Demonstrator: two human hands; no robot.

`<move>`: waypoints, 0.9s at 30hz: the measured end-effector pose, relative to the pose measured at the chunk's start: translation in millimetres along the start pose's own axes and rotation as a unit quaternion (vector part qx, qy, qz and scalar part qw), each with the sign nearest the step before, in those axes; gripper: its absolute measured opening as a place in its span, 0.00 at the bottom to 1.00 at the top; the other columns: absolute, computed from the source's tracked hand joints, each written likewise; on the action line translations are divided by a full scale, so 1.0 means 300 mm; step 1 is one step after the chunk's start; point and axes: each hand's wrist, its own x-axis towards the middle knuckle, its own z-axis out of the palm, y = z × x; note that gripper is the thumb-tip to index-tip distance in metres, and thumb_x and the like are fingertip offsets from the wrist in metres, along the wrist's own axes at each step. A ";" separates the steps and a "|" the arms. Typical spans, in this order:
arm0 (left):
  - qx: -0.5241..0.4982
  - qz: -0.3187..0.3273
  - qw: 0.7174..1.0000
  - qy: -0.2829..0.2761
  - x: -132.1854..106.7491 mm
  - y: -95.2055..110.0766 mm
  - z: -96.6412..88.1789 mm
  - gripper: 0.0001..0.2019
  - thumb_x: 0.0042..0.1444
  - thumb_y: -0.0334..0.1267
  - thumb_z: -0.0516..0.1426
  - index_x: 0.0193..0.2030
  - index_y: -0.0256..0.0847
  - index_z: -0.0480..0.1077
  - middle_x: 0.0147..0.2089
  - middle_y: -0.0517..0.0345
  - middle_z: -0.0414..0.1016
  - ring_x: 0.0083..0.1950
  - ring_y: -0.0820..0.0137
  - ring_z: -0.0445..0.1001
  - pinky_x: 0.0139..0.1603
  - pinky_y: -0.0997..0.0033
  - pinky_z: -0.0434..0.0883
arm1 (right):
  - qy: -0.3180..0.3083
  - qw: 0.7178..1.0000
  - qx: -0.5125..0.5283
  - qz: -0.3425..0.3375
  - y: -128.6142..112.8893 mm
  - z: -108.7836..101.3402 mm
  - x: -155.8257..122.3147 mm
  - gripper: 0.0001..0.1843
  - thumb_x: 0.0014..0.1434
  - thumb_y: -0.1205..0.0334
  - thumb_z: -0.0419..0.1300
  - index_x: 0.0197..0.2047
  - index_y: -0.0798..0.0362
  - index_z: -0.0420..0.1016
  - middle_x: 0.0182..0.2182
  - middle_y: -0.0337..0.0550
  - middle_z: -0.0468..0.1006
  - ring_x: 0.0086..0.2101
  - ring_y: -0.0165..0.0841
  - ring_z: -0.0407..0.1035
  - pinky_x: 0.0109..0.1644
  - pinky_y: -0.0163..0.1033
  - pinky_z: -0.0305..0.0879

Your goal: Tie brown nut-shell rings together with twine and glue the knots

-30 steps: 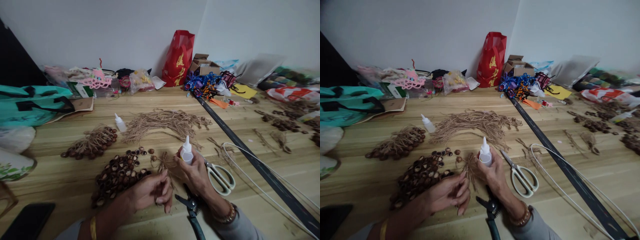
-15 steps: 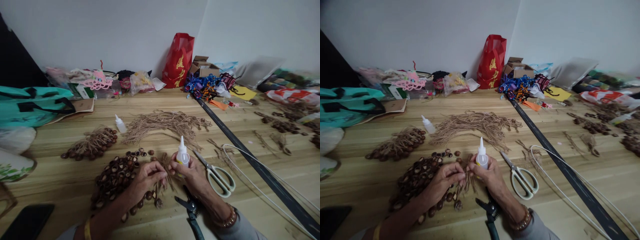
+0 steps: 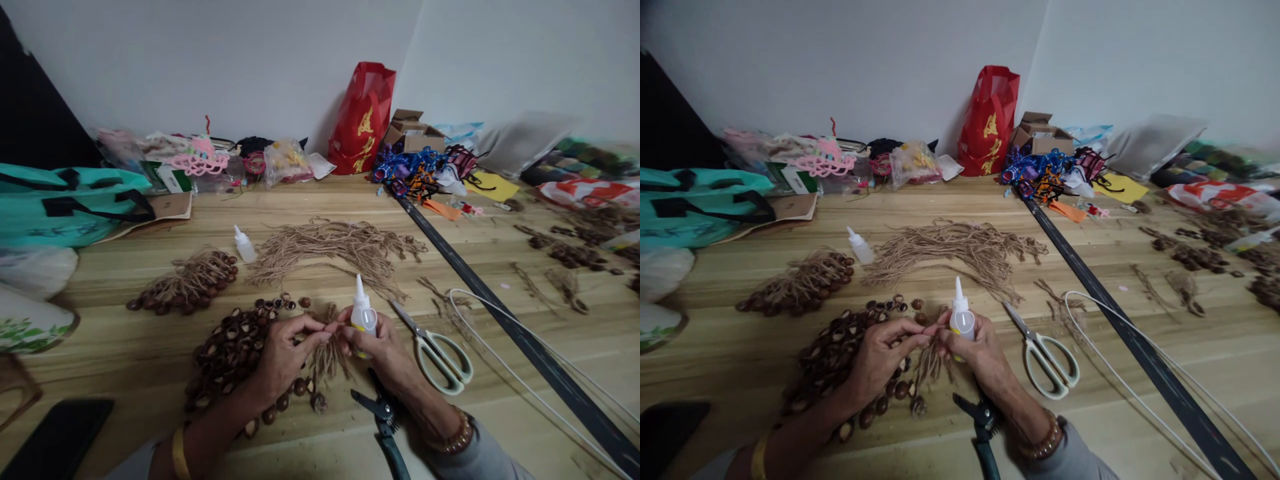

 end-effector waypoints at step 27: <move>0.129 0.128 0.880 -0.440 0.019 0.060 -0.080 0.07 0.47 0.24 0.54 0.26 0.38 0.68 0.28 0.61 0.73 0.32 0.72 0.70 0.37 0.76 0.66 | 0.043 0.988 -0.145 -0.037 -0.001 -0.017 -0.001 0.15 0.54 0.52 0.64 0.42 0.52 0.71 0.31 0.38 0.69 0.31 0.31 0.61 0.35 0.33 0.59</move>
